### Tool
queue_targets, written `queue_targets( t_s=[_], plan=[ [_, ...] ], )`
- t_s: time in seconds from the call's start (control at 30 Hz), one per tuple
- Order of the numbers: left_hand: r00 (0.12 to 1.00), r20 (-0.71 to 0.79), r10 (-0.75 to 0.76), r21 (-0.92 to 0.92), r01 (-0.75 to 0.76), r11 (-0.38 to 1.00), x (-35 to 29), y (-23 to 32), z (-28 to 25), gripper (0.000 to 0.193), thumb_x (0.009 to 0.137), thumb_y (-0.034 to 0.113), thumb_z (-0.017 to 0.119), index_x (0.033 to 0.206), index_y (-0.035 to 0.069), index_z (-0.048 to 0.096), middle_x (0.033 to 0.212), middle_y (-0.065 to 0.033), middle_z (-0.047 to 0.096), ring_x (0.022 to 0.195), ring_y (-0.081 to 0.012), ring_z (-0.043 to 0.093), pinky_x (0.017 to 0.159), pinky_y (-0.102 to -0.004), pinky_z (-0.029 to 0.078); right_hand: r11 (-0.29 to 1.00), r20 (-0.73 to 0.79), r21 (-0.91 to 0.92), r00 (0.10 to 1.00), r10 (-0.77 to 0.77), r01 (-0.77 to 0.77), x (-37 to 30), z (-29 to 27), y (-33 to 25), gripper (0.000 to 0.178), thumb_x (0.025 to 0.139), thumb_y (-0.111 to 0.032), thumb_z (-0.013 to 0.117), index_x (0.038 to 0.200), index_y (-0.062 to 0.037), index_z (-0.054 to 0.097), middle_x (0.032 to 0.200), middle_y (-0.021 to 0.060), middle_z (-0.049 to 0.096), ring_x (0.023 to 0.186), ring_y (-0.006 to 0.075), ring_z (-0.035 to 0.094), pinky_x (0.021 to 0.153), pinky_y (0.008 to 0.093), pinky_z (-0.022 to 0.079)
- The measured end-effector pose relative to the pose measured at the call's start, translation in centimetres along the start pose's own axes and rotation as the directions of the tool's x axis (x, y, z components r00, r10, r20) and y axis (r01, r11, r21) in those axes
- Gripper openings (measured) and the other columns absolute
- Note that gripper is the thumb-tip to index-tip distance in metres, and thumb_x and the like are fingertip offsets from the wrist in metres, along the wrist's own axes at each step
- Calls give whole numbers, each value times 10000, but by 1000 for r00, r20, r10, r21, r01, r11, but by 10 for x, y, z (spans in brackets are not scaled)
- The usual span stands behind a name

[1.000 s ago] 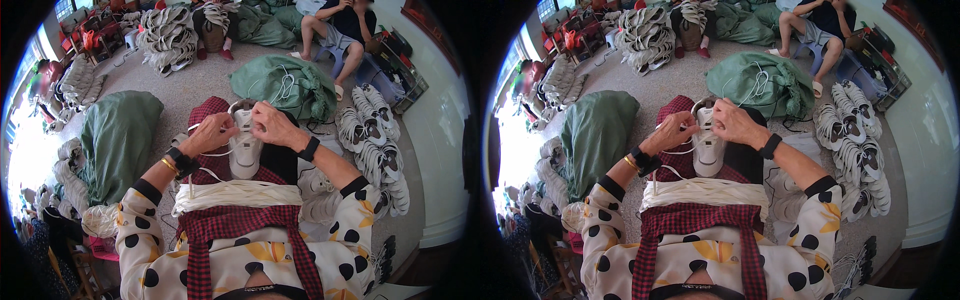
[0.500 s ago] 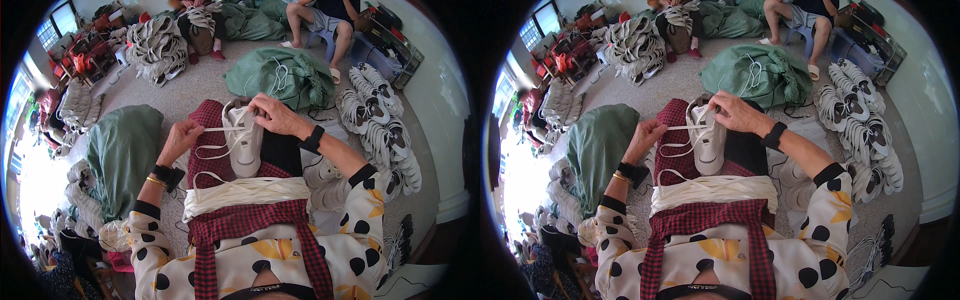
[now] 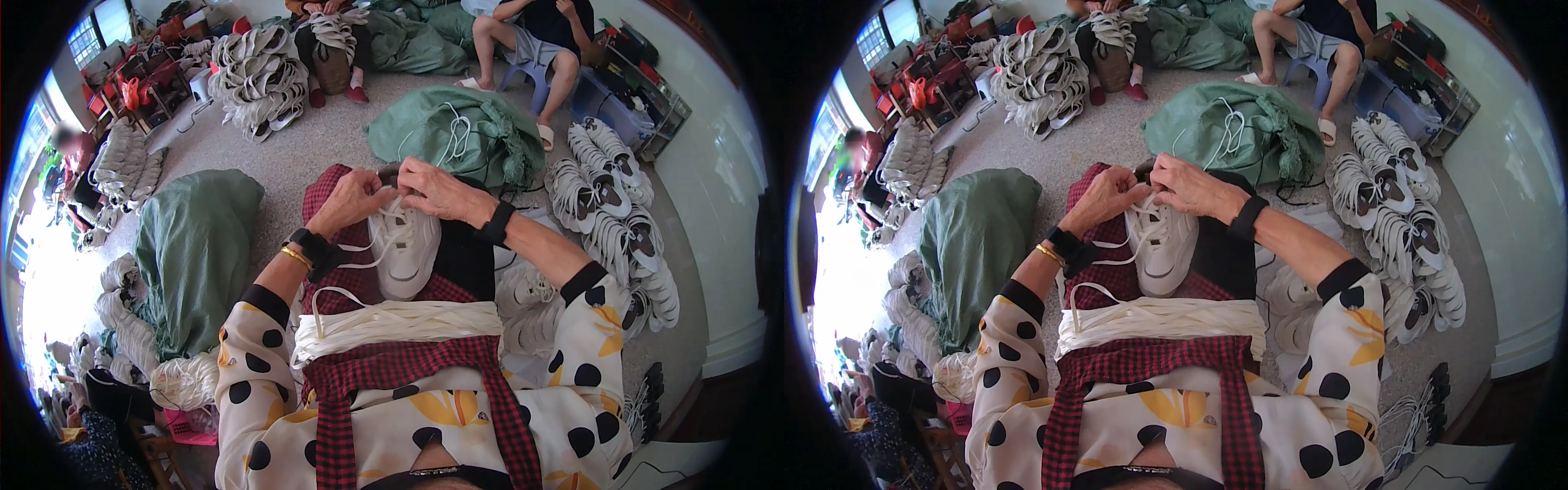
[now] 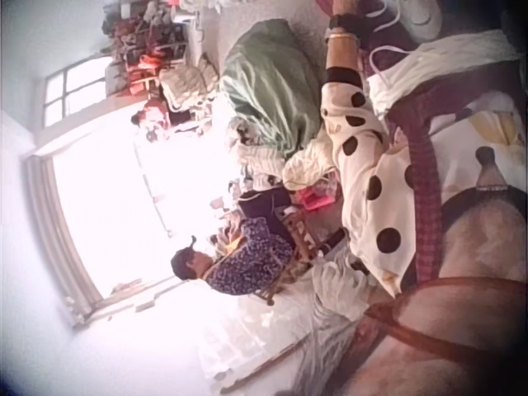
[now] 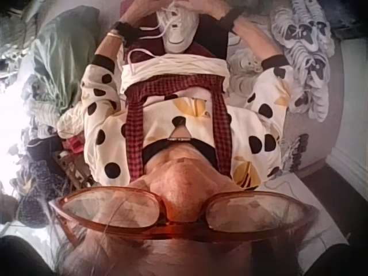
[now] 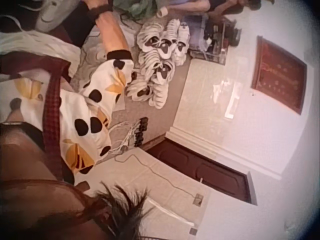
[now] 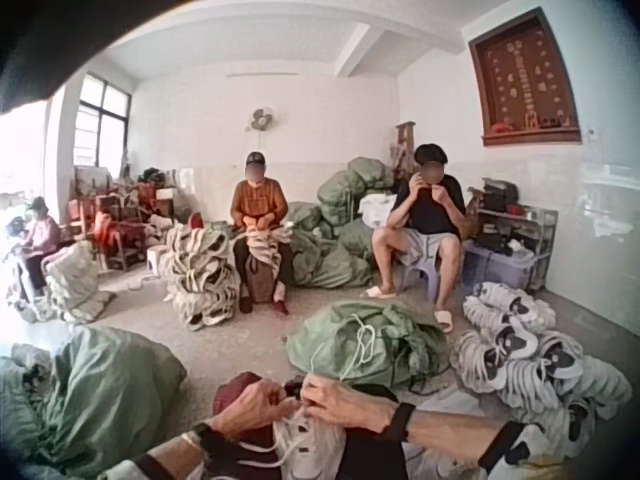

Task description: Lacing a new pair of white sneakers as part of a manufacturing assembly process.

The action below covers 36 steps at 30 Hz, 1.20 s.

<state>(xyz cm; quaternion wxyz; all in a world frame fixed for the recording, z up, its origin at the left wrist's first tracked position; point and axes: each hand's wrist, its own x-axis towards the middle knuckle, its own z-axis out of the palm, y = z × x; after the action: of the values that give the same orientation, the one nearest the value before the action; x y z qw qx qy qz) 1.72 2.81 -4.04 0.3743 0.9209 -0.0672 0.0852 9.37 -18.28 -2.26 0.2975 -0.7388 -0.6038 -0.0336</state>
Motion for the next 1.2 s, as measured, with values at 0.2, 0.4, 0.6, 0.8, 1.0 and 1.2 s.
queue_targets(
  t_s=[0.2,0.4,0.6,0.8,1.0,1.2],
  plan=[
    [1000,-1,18,-85,-18,996,0,3,-4,370,864,366,716,852,9,619,722,-25,556,665,-125,512,597,-307,430,995,-25,17,995,100,-100,-11,5,4,204,790,-85,723,890,-29,555,943,95,555,912,293,552,833,400,455],
    [983,-125,131,-9,-133,991,-18,7,-17,327,856,315,731,859,2,638,694,-18,558,650,-119,516,590,-301,430,985,-144,78,976,164,-154,-13,10,-3,241,790,-135,726,952,-30,581,985,121,617,982,326,578,876,412,455],
    [995,103,2,83,-11,996,-32,10,-30,302,850,299,738,779,8,701,578,-18,524,561,-85,462,535,-301,399,965,-155,-260,986,-62,20,-13,23,-3,160,813,-105,675,910,-19,581,885,133,572,892,308,597,817,388,492],
    [1000,-14,-5,19,5,1000,-37,11,-24,288,848,290,751,788,10,723,581,1,527,561,-69,457,519,-294,389,956,-41,-289,997,-64,49,-3,-9,-25,140,845,-131,635,798,-5,594,833,147,548,839,323,599,733,421,497],
    [1000,-23,11,-33,-11,999,-36,-4,-22,284,836,281,760,773,8,715,581,-1,546,556,-71,465,520,-293,400,967,-154,-234,986,67,-102,-25,-26,-2,192,855,-148,642,759,12,598,727,151,526,695,330,558,643,416,433],
    [999,-45,-3,14,4,1000,-38,-9,-19,286,816,264,774,774,-13,714,597,-36,590,566,-86,516,537,-299,431,815,-497,-246,790,358,-524,-94,-120,44,206,873,-196,666,805,-5,630,747,146,577,638,297,568,595,383,434]
  ],
)
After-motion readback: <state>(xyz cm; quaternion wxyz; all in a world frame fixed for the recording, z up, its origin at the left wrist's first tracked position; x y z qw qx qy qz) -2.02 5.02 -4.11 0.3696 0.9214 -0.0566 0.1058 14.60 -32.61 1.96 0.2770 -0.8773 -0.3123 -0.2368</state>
